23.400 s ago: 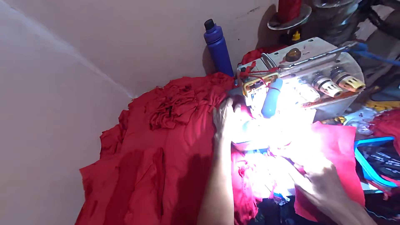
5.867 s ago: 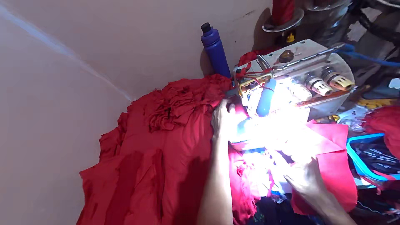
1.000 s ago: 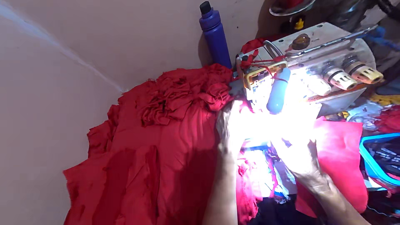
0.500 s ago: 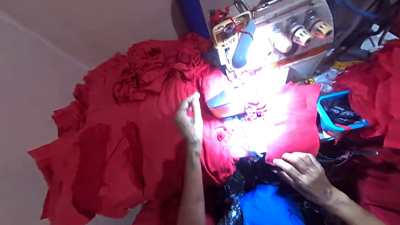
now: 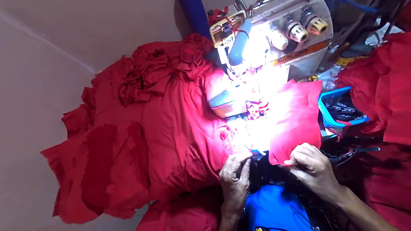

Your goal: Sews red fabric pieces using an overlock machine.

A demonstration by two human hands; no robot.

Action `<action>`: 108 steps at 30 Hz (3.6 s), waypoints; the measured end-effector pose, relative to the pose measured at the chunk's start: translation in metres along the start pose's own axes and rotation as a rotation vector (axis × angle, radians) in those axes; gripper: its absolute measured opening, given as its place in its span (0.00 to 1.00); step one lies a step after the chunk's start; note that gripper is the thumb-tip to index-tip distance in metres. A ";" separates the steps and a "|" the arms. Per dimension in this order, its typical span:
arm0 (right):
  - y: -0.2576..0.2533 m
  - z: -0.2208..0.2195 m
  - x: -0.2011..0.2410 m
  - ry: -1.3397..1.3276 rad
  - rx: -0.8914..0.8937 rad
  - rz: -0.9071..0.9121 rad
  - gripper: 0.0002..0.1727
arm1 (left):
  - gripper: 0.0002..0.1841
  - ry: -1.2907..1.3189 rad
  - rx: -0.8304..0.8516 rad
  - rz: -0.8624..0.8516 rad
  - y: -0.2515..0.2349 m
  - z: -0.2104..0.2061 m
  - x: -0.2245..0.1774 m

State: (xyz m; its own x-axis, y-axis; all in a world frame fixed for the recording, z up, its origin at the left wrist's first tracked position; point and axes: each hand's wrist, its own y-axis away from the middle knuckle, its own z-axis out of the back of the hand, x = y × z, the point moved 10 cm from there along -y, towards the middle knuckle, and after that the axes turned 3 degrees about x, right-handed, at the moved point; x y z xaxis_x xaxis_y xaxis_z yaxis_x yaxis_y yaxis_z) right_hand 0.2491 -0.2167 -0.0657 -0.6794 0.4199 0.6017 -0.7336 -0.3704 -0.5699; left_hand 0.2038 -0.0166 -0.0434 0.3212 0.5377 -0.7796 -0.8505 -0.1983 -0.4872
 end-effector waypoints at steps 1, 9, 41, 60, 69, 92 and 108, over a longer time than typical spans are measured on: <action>-0.002 -0.001 -0.002 -0.041 0.038 -0.030 0.15 | 0.07 0.014 0.027 -0.004 0.001 -0.005 -0.001; -0.030 0.061 -0.007 -0.240 -0.131 -0.254 0.09 | 0.29 0.640 0.738 0.216 -0.012 -0.089 -0.031; -0.107 0.084 0.026 -0.426 -0.267 -0.121 0.03 | 0.12 0.553 0.314 0.090 -0.113 -0.067 -0.077; -0.099 -0.033 0.093 -0.930 0.395 -0.102 0.06 | 0.08 0.131 0.370 -0.292 -0.095 0.068 -0.099; -0.107 -0.039 0.077 -0.638 0.153 -0.115 0.10 | 0.07 0.041 0.188 -0.277 -0.138 0.086 -0.073; -0.108 -0.044 -0.006 -0.384 -0.179 -0.405 0.11 | 0.12 -0.680 -0.115 -0.150 -0.137 -0.025 -0.015; -0.114 -0.025 0.010 0.112 -0.182 -0.162 0.17 | 0.19 -0.668 0.291 0.216 -0.241 -0.013 0.048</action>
State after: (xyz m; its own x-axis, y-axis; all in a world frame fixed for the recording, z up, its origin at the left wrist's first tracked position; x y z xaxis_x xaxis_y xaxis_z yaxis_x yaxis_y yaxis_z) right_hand 0.3268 -0.1498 -0.0086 -0.5397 0.5544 0.6335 -0.8107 -0.1395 -0.5686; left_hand 0.4293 0.0465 0.0314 -0.1070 0.9117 -0.3966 -0.9712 -0.1813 -0.1548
